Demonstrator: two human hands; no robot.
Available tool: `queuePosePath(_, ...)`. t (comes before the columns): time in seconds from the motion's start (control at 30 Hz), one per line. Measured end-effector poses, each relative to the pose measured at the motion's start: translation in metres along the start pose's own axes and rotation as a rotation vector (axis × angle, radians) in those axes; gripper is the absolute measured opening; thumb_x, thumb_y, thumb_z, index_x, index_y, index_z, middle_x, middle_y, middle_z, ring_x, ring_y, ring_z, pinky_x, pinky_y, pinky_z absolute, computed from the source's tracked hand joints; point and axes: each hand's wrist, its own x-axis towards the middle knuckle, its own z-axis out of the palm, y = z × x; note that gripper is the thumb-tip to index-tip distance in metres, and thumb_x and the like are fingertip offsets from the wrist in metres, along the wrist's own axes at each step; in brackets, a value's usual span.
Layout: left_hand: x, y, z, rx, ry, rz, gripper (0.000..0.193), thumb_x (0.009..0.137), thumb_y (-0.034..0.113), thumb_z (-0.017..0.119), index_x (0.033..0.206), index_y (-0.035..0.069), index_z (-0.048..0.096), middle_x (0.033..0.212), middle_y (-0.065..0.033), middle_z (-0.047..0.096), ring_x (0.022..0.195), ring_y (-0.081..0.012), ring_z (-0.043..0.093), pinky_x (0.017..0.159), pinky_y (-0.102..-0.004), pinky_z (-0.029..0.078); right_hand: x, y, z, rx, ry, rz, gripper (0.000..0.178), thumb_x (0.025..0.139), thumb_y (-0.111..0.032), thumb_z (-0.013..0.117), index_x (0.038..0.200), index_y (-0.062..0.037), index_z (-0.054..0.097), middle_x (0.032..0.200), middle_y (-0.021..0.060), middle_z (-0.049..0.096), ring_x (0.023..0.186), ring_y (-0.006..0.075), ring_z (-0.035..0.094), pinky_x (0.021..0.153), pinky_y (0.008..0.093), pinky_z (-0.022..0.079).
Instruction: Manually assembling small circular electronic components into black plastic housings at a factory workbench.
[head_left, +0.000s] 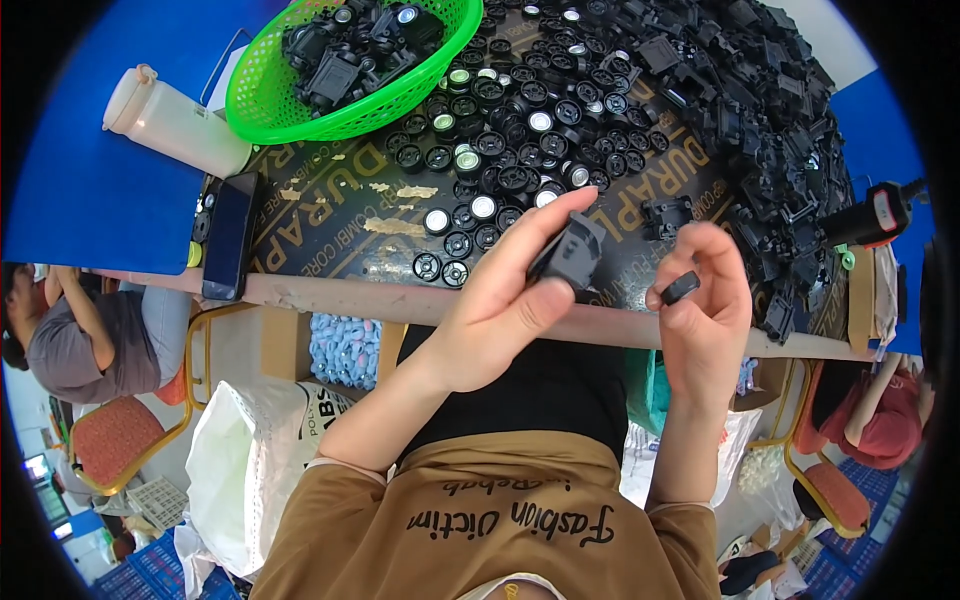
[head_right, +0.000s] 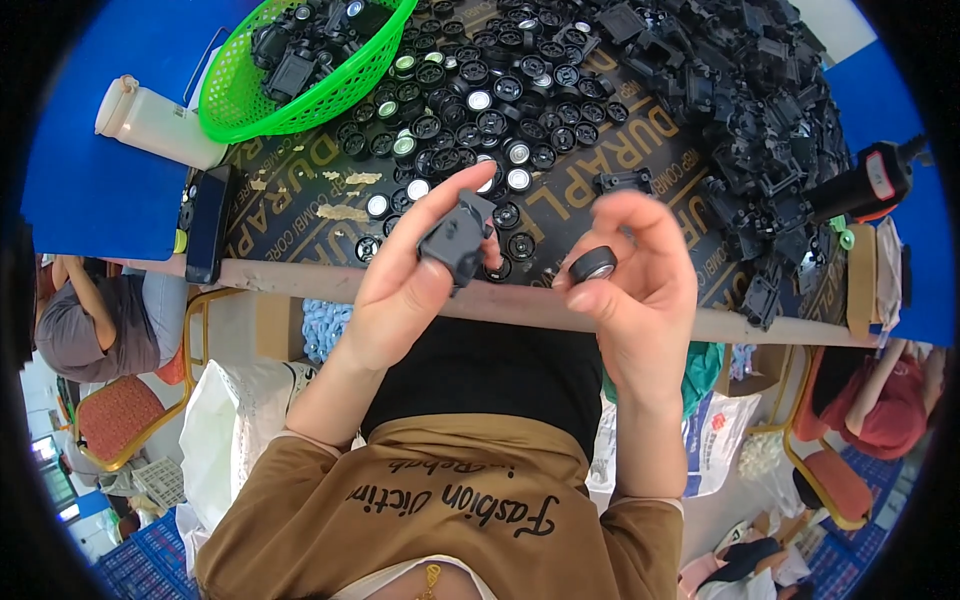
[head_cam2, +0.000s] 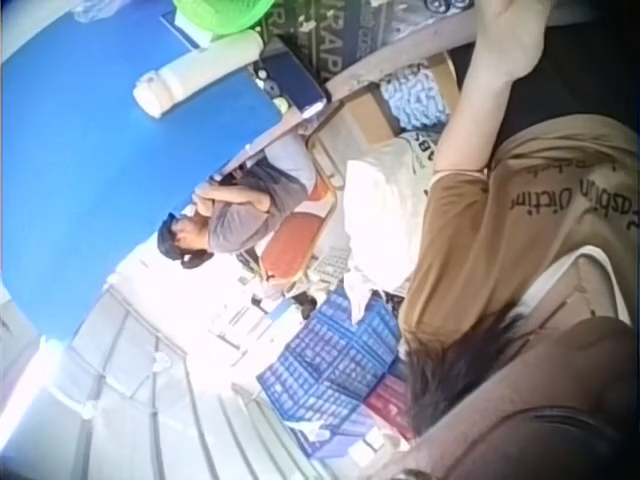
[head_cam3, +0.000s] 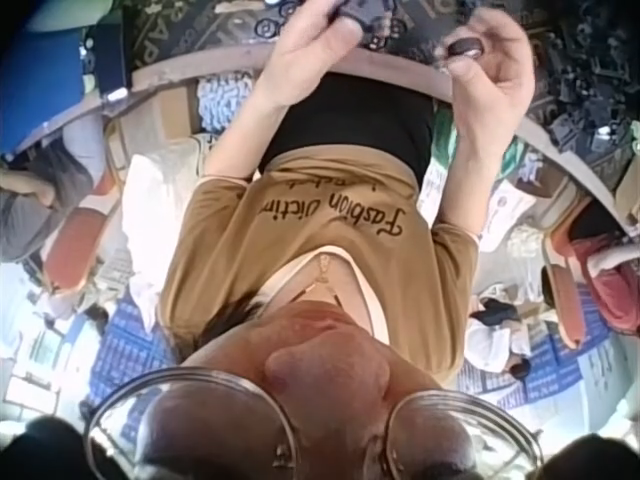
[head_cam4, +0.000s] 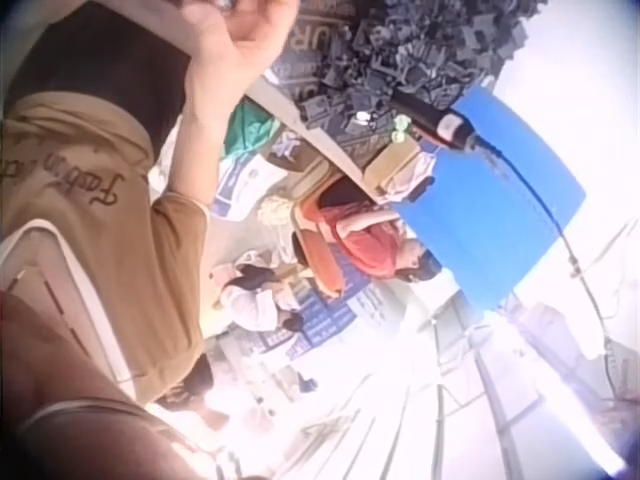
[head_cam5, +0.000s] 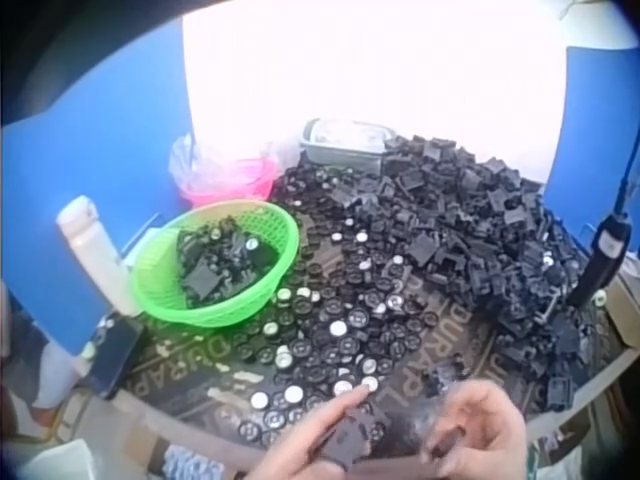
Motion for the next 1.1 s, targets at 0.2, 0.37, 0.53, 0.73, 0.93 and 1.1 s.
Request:
queuePosePath(0.2,0.003,0.015,-0.004,0.454,-0.148,0.198,0.057,0.083,0.020,0.059,0.130,-0.002,0.036,0.110,-0.0119,0.041,0.103,-0.0235,0.043,0.092,-0.0311,0.034,-0.002,0.005,-0.001,0.069,-0.307,0.035,0.039,0.062,0.003,0.075,0.098,0.0046,0.060,0.088,0.0088,0.056,0.076,0.0167,0.058,0.067,0.0253,0.048)
queuePosePath(0.37,0.002,0.012,-0.001,0.826,-0.138,0.399,0.059,0.077,0.023,0.061,0.126,-0.002,0.038,0.107,-0.0156,0.043,0.093,-0.0320,0.041,0.084,-0.0401,0.036,0.000,-0.006,0.010,0.017,-0.337,0.037,0.036,0.066,0.009,0.071,0.099,0.0061,0.060,0.089,0.0103,0.058,0.079,0.0169,0.059,0.070,0.0251,0.048)
queuePosePath(0.53,0.003,0.014,0.002,0.941,-0.157,0.492,0.063,0.072,0.017,0.065,0.126,-0.002,0.039,0.107,-0.0159,0.043,0.093,-0.0331,0.041,0.083,-0.0416,0.037,-0.001,-0.011,0.010,-0.051,-0.332,-0.024,0.032,0.069,0.009,0.070,0.096,0.0042,0.053,0.090,0.0105,0.059,0.082,0.0159,0.060,0.072,0.0261,0.048)
queuePosePath(0.73,0.002,0.022,0.003,1.016,-0.191,0.531,0.069,0.065,0.015,0.070,0.124,-0.002,0.040,0.106,-0.0152,0.043,0.092,-0.0338,0.043,0.081,-0.0421,0.040,-0.001,-0.017,0.007,-0.226,-0.379,-0.080,0.038,0.066,0.008,0.073,0.097,0.0018,0.051,0.090,0.0075,0.056,0.076,0.0118,0.054,0.070,0.0236,0.046)
queuePosePath(0.93,0.002,0.022,0.005,1.123,-0.232,0.545,0.057,0.072,0.027,0.064,0.119,0.000,0.046,0.107,-0.0118,0.049,0.091,-0.0293,0.046,0.082,-0.0395,0.037,0.011,-0.026,0.009,-0.133,-0.366,0.188,0.044,0.064,0.006,0.075,0.100,0.0004,0.050,0.095,0.0037,0.049,0.075,0.0101,0.051,0.069,0.0230,0.044)
queuePosePath(1.1,0.003,0.026,0.007,1.027,-0.233,0.451,0.055,0.073,0.027,0.063,0.117,0.000,0.047,0.108,-0.0119,0.049,0.090,-0.0298,0.046,0.082,-0.0393,0.037,0.010,-0.024,0.006,-0.488,-0.413,-0.217,0.025,0.060,-0.004,0.078,0.081,-0.0023,0.066,0.092,0.0051,0.050,0.080,0.0132,0.051,0.068,0.0243,0.043)
